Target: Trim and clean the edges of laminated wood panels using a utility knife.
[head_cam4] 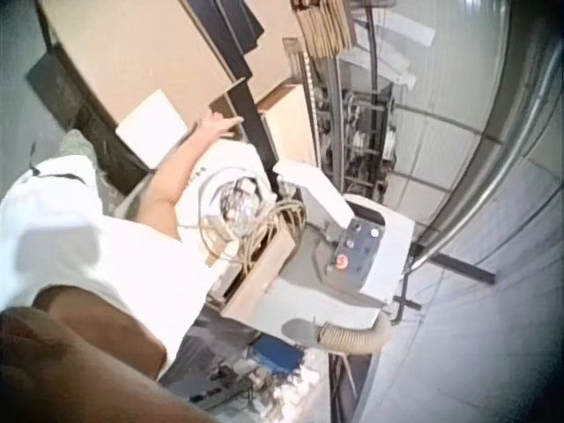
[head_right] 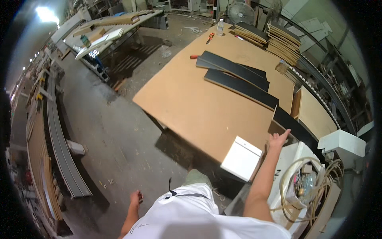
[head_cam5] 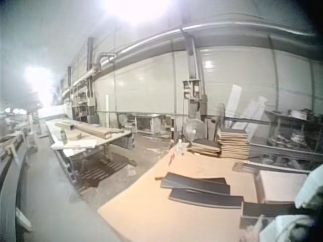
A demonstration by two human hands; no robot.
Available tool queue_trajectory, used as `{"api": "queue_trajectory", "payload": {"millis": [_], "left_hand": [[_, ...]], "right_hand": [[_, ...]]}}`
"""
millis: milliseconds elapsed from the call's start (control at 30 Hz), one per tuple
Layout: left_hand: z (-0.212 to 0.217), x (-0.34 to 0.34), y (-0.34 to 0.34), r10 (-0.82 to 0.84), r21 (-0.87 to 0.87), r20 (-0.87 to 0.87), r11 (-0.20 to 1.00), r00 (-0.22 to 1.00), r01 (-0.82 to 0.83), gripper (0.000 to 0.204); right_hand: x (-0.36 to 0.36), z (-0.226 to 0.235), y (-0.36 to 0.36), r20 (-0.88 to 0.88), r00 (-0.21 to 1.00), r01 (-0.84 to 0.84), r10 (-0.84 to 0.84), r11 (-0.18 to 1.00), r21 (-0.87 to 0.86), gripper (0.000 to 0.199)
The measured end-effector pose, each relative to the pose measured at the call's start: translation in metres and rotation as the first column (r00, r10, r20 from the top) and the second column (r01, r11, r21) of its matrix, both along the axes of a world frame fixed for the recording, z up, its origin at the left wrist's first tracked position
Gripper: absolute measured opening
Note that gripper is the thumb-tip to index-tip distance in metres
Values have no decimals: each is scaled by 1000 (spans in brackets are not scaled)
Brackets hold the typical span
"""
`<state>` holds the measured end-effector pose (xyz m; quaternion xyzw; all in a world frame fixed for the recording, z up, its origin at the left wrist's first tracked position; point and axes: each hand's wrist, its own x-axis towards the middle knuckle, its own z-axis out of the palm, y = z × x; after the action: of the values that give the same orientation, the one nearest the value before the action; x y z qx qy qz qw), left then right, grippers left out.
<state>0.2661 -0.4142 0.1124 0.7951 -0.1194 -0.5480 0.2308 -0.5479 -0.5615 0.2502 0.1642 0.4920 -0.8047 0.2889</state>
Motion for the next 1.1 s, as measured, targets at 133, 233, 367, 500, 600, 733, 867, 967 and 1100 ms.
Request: {"api": "queue_trajectory", "payload": {"millis": [133,233,367,500,600,733,867,967,1100], "left_hand": [[15,-4,-50,94,30,39,995,995,-95,26],[24,-22,-101,138,2,3,990,990,-138,26],[39,-46,-176,101,-87,9,991,995,-100,26],[44,-51,-277,93,-338,83,939,992,-60,18],[41,-50,-372,37,-577,58,817,998,3,16],[84,-105,-508,-289,-704,118,650,950,285,19],[124,-195,-596,-672,-717,146,434,726,545,27],[169,-246,-613,-905,-677,81,257,417,690,33],[179,-272,-612,-990,-578,-100,139,100,804,48]], "right_hand": [[-62,-26,-61,151,965,233,-213,965,-123,100],[-90,-38,-81,151,910,401,-386,912,-84,82],[-55,-32,-102,36,829,535,-557,811,237,70],[18,-12,-125,-143,875,470,-462,742,477,56],[104,-13,-143,-249,930,366,-272,758,540,57],[220,-7,-172,-359,917,349,-171,778,522,43],[308,-20,-201,-423,906,185,25,875,448,30],[366,-6,-227,-476,847,17,237,883,470,30],[422,14,-299,-526,733,-205,432,877,434,28]]}}
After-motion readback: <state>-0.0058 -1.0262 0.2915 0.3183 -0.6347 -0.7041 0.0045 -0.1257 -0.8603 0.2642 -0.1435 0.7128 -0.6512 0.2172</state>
